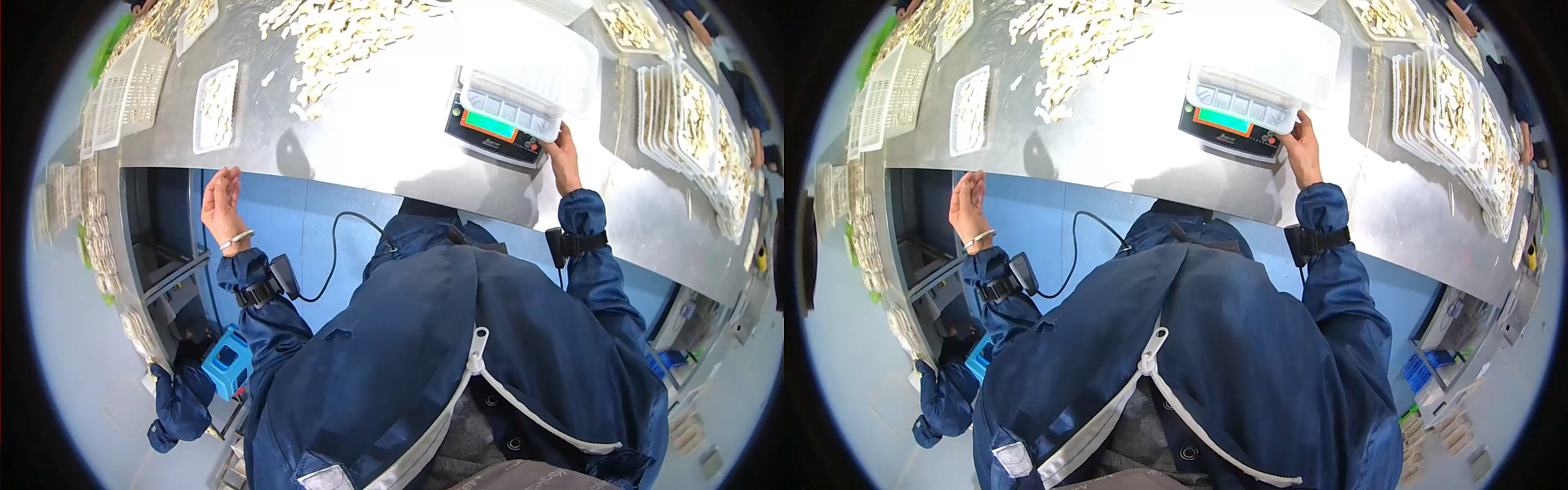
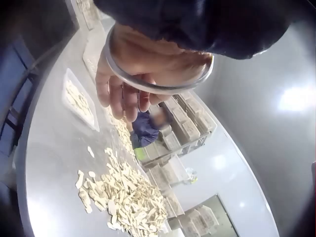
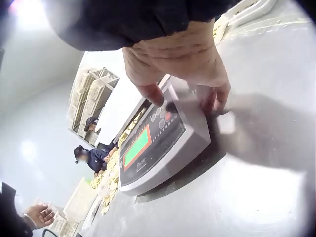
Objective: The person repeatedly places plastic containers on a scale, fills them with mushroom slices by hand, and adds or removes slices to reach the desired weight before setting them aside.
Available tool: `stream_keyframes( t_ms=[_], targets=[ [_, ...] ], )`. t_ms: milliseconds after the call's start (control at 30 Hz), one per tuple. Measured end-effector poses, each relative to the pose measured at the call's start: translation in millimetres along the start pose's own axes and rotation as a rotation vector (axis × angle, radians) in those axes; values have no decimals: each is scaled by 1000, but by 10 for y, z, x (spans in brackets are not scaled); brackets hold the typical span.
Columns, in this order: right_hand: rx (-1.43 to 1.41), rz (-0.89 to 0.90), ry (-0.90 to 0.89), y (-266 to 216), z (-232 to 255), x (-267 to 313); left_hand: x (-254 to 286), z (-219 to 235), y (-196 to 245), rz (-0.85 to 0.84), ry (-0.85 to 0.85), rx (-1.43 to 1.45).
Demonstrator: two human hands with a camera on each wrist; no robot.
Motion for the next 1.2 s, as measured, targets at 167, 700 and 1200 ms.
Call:
stream_keyframes(
  t_ms=[167,700,1200],
  targets=[
    [-8,66,0,195,40,-101,14,12,-41,3,1,30],
    [-6,51,-13,483,279,-363,72,392,131,-108,214,29],
    [-55,93,-51,579,332,-483,391,775,243,-97,298,461]
  ],
)
Point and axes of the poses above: each hand's wrist, its own x-axis away from the middle knuckle, its own z-axis out of the back of the hand, y = z × x, the point moved 5 cm from there along -x, towards the middle knuckle, and after that the axes turned 1 degree about y, right-handed, at the moved point
